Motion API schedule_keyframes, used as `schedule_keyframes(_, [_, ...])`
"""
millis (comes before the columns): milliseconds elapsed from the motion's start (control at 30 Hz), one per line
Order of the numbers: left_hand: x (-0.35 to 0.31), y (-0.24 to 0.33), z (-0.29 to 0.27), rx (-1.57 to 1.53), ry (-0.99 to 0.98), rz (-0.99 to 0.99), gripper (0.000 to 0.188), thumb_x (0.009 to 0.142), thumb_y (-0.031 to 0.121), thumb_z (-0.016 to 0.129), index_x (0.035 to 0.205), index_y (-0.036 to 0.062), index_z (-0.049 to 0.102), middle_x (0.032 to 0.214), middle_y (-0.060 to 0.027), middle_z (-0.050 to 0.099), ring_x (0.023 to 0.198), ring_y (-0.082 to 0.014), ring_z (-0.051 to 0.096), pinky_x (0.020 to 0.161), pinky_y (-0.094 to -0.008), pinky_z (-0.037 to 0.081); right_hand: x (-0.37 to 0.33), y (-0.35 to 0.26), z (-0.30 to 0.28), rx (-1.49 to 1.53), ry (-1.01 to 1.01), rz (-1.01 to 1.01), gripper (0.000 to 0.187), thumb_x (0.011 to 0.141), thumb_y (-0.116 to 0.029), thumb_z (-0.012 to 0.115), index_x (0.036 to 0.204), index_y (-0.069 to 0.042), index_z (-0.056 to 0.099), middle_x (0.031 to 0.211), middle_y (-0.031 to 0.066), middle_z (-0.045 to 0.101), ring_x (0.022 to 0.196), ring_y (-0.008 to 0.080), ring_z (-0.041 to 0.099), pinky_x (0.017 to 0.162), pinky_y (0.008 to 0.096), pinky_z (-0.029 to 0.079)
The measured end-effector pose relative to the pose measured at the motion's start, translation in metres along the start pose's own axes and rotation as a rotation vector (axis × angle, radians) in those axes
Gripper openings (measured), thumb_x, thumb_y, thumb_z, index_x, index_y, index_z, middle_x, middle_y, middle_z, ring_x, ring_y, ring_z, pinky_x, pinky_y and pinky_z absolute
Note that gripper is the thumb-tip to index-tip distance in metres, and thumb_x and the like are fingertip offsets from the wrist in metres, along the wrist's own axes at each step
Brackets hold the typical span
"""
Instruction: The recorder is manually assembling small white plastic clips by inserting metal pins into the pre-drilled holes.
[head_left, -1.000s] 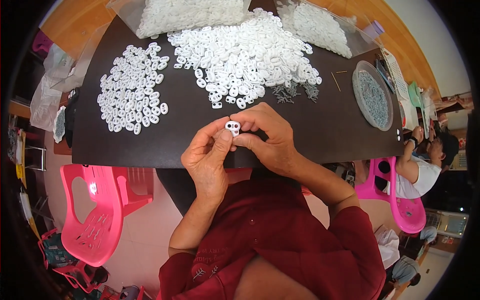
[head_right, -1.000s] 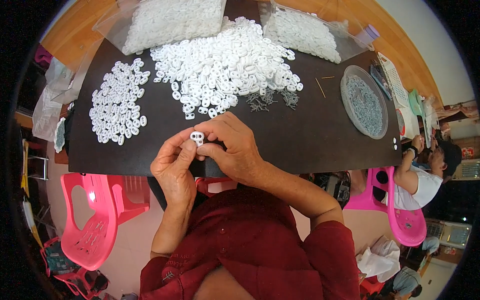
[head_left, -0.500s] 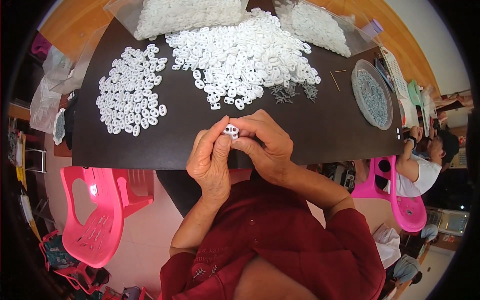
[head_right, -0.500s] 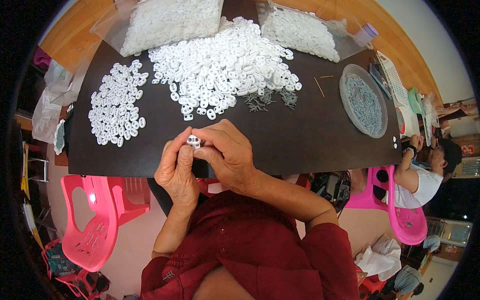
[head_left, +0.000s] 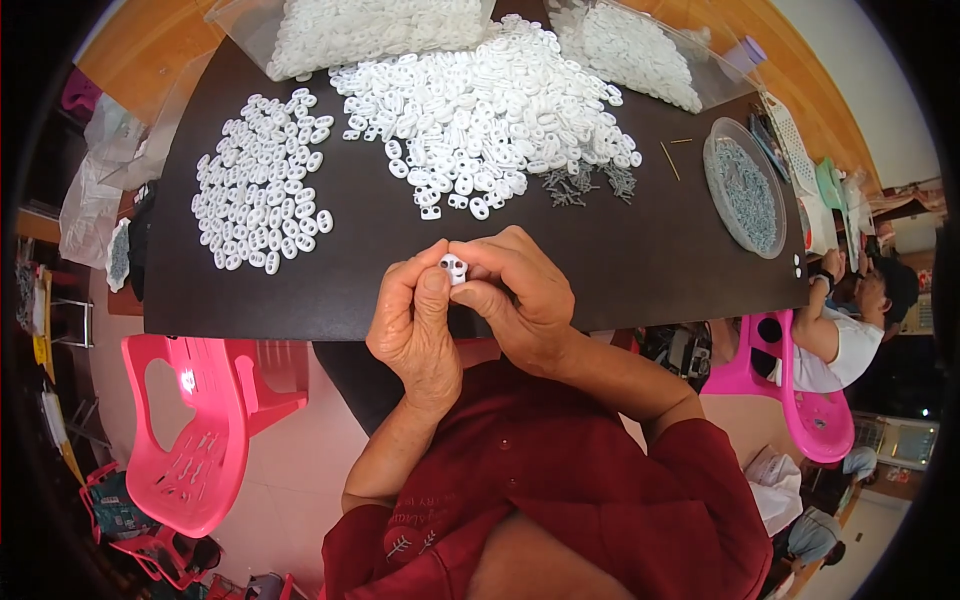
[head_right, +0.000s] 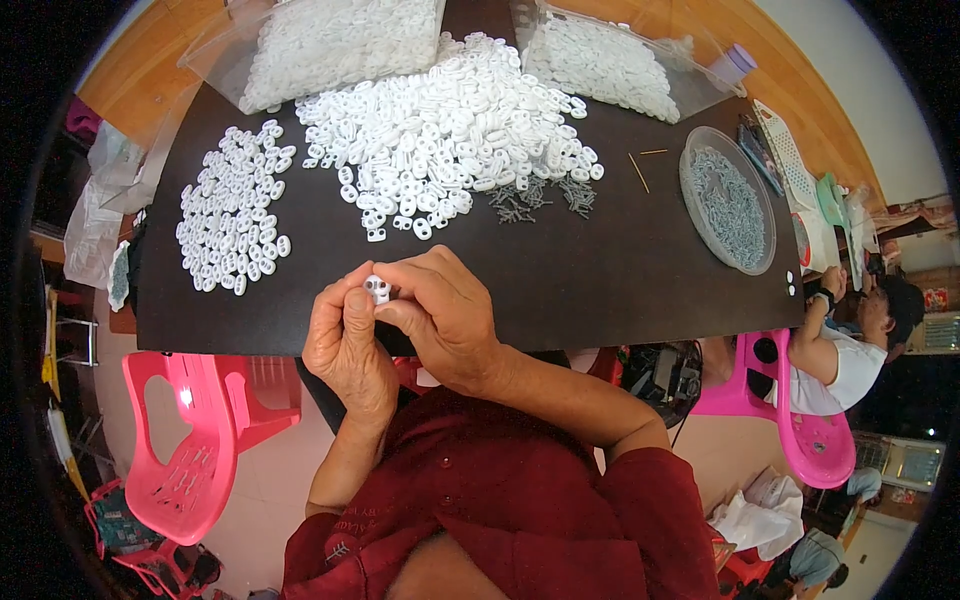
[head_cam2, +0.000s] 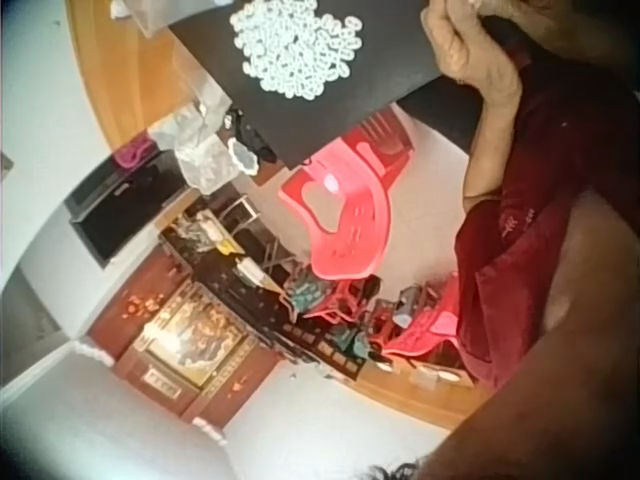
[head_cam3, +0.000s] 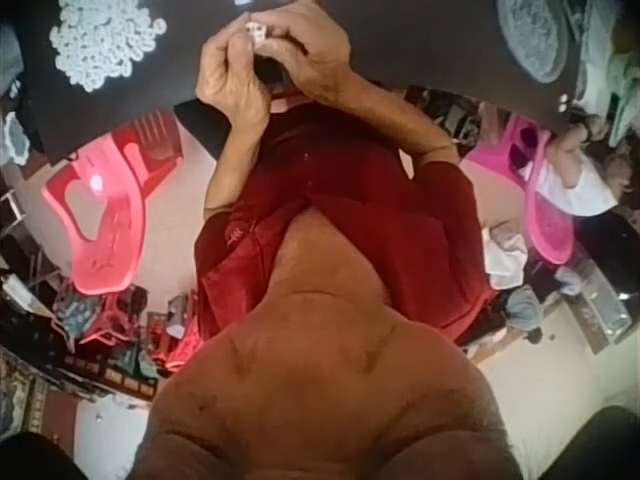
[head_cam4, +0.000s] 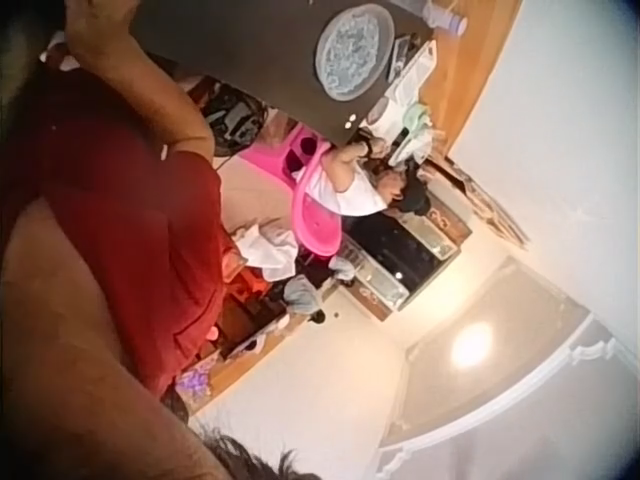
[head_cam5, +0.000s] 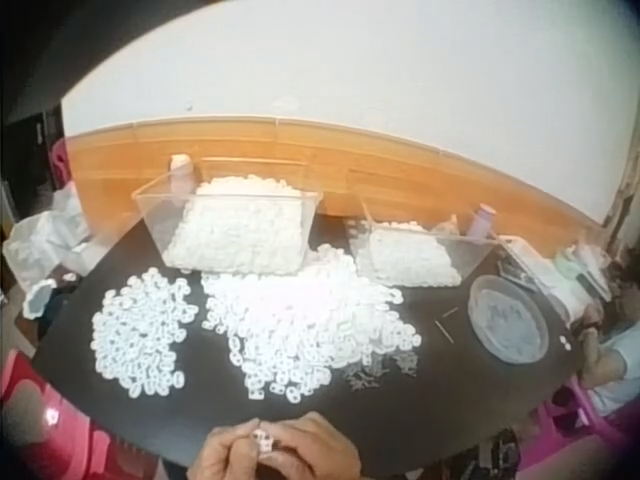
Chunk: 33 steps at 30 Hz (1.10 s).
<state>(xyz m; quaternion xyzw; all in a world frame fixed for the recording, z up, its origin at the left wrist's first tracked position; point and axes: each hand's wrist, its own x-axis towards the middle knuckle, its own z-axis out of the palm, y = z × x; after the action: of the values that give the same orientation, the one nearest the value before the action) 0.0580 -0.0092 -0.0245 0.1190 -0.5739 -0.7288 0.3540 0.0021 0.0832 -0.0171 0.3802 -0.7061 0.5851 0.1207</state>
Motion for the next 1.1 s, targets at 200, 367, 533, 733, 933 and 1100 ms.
schedule_keyframes(200, [0.0, 0.003, -0.006, -0.035, -0.069, -0.024, 0.017, 0.09, 0.008, 0.058, 0.101, -0.0046, 0.063, 0.094, -0.0053, 0.061, 0.084, -0.0099, 0.054, 0.078, -0.0228, 0.044, -0.002, -0.001, -0.002, 0.037, -0.005, 0.033, 0.029, 0.077, -0.002, 0.068, 0.105, 0.003, 0.06, 0.086, 0.0064, 0.058, 0.069, 0.0122, 0.05, 0.06, 0.0229, 0.042])
schedule_keyframes(367, [0.0, 0.005, -0.005, -0.139, -0.093, -0.033, 0.018, 0.091, 0.007, 0.057, 0.103, -0.0052, 0.062, 0.097, -0.0069, 0.061, 0.086, -0.0105, 0.055, 0.08, -0.0234, 0.044, -0.002, -0.003, -0.002, 0.085, 0.012, 0.065, 0.028, 0.078, -0.004, 0.068, 0.104, 0.002, 0.06, 0.087, 0.0072, 0.059, 0.069, 0.0129, 0.05, 0.06, 0.0238, 0.042])
schedule_keyframes(533, [-0.004, 0.003, -0.004, -0.077, -0.056, 0.005, 0.019, 0.091, 0.008, 0.056, 0.105, -0.0054, 0.06, 0.098, -0.007, 0.06, 0.085, -0.0102, 0.054, 0.08, -0.023, 0.044, 0.0, 0.001, 0.002, -0.062, 0.039, -0.127, 0.028, 0.079, -0.008, 0.069, 0.103, 0.002, 0.059, 0.087, 0.009, 0.06, 0.069, 0.0166, 0.051, 0.059, 0.0261, 0.041])
schedule_keyframes(733, [-0.005, 0.001, -0.005, -0.098, -0.105, 0.032, 0.021, 0.094, 0.011, 0.052, 0.106, -0.0049, 0.058, 0.099, -0.006, 0.058, 0.086, -0.0092, 0.052, 0.079, -0.0223, 0.042, -0.001, 0.003, 0.006, -0.092, 0.08, -0.181, 0.025, 0.08, -0.011, 0.067, 0.101, 0.002, 0.059, 0.086, 0.0101, 0.06, 0.068, 0.0201, 0.052, 0.058, 0.0279, 0.041])
schedule_keyframes(933, [-0.009, -0.005, -0.004, -0.01, -0.049, 0.076, 0.023, 0.096, 0.014, 0.047, 0.106, -0.0047, 0.057, 0.097, -0.005, 0.056, 0.085, -0.0087, 0.051, 0.078, -0.022, 0.042, -0.003, 0.003, 0.015, -0.132, 0.132, -0.217, 0.024, 0.082, -0.011, 0.066, 0.1, 0.002, 0.058, 0.086, 0.0119, 0.059, 0.067, 0.0216, 0.051, 0.057, 0.0286, 0.041])
schedule_keyframes(1100, [-0.01, -0.005, -0.004, 0.134, -0.033, 0.218, 0.024, 0.097, 0.016, 0.046, 0.105, -0.004, 0.056, 0.09, -0.0043, 0.054, 0.083, -0.0098, 0.048, 0.077, -0.023, 0.04, -0.005, 0.002, 0.018, -0.132, 0.12, -0.225, 0.02, 0.084, -0.009, 0.062, 0.1, 0.002, 0.056, 0.084, 0.0122, 0.058, 0.065, 0.0219, 0.05, 0.055, 0.0295, 0.04])
